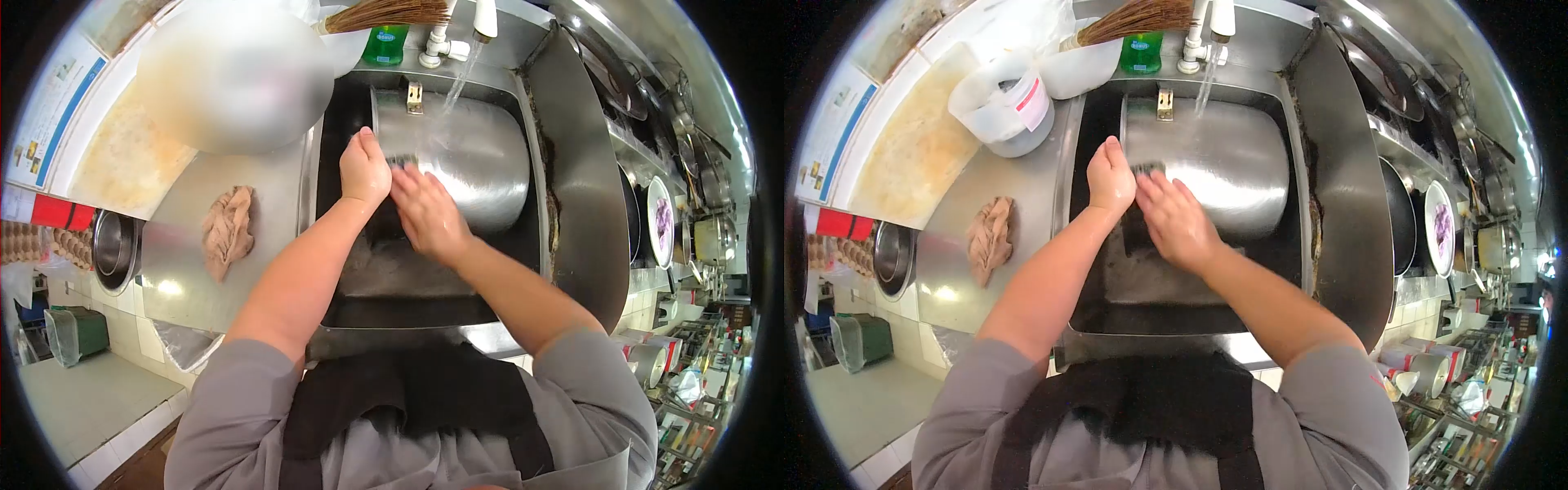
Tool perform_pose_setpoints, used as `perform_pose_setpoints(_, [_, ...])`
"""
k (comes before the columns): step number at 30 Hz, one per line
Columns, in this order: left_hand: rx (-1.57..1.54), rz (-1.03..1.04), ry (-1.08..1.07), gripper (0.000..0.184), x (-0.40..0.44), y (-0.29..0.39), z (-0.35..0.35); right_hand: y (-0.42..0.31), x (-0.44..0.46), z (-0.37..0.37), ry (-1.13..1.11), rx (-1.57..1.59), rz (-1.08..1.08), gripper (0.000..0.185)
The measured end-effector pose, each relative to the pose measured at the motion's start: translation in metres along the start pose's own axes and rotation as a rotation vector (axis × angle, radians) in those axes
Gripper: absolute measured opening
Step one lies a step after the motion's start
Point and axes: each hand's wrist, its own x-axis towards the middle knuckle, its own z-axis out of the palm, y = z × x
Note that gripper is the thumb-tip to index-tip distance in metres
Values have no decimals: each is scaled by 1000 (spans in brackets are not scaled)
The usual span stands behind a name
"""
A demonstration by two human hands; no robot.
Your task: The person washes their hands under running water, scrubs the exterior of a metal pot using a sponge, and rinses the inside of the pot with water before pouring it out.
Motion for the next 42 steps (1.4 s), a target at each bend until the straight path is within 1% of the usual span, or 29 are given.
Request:
perform_pose_setpoints(3, [-8,-27,-56,49,0,1,-3,17,16,4,-44,-78,15,42])
perform_pose_setpoints(5, [-8,-13,-84,51,3,7,-5,41,72,15,5,-61,97,46])
perform_pose_setpoints(6, [-4,-15,-102,52,2,8,-6,41,82,19,23,-47,143,48])
perform_pose_setpoints(7, [69,-9,-121,55,5,8,-7,34,71,19,32,-56,132,49])
perform_pose_setpoints(9, [99,-30,-164,56,10,1,-7,11,42,16,60,-86,99,51])
perform_pose_setpoints(10, [102,-35,-181,57,13,0,-4,1,11,19,13,-135,72,55])
perform_pose_setpoints(12, [59,-87,-266,58,15,1,-7,-9,-33,4,-89,-38,-10,57])
perform_pose_setpoints(14, [-4,-176,-366,58,17,6,-16,17,-24,-7,-87,-93,-10,54])
perform_pose_setpoints(15, [25,-169,-379,52,11,19,-26,36,-10,-4,130,-93,73,49])
perform_pose_setpoints(16, [64,-104,-390,49,2,17,-30,53,6,-3,215,-153,206,46])
perform_pose_setpoints(18, [148,29,-423,45,-18,1,-31,82,31,-1,235,-223,318,43])
perform_pose_setpoints(20, [246,21,-334,46,-30,-7,-21,59,40,-2,61,-188,335,43])
perform_pose_setpoints(21, [228,-35,-303,47,-29,-4,-17,45,46,-3,-21,-176,337,43])
perform_pose_setpoints(22, [203,-92,-272,48,-29,-1,-13,25,26,7,129,-199,153,43])
perform_pose_setpoints(24, [161,-74,-236,50,-32,3,-11,-2,-12,-4,201,9,58,41])
perform_pose_setpoints(26, [183,-30,-235,55,-47,-6,-18,35,-14,-24,-7,-89,185,40])
perform_pose_setpoints(27, [186,-70,-247,57,-60,-16,-19,73,-16,-16,198,-113,207,37])
perform_pose_setpoints(28, [193,-117,-260,60,-77,-25,-21,86,-2,-38,133,-179,399,34])
perform_pose_setpoints(29, [141,-136,-264,64,-91,-30,-23,114,0,-19,376,-288,356,31])
perform_pose_setpoints(30, [152,-191,-245,66,-102,-38,-22,112,9,-17,279,-196,374,31])
perform_pose_setpoints(32, [158,-185,-243,66,-104,-32,-24,88,39,-13,87,-12,405,31])
perform_pose_setpoints(34, [178,-143,-259,65,-89,-29,-25,31,40,-2,77,-107,148,36])
perform_pose_setpoints(35, [186,-115,-269,65,-76,-26,-23,23,25,11,139,35,-9,37])
perform_pose_setpoints(36, [156,-103,-252,65,-63,-16,-23,22,24,9,174,19,-30,35])
perform_pose_setpoints(38, [96,-97,-223,65,-43,13,-25,70,43,2,180,33,75,34])
perform_pose_setpoints(39, [-25,-187,-169,65,-31,25,-21,90,55,5,226,85,170,31])
perform_pose_setpoints(40, [-146,-279,-112,65,-19,31,-15,85,56,6,169,76,146,30])
perform_pose_setpoints(41, [-158,-449,-138,64,-3,30,-14,82,64,8,120,61,116,30])
perform_pose_setpoints(42, [-186,-479,-120,64,7,33,-13,77,77,7,71,43,83,29])
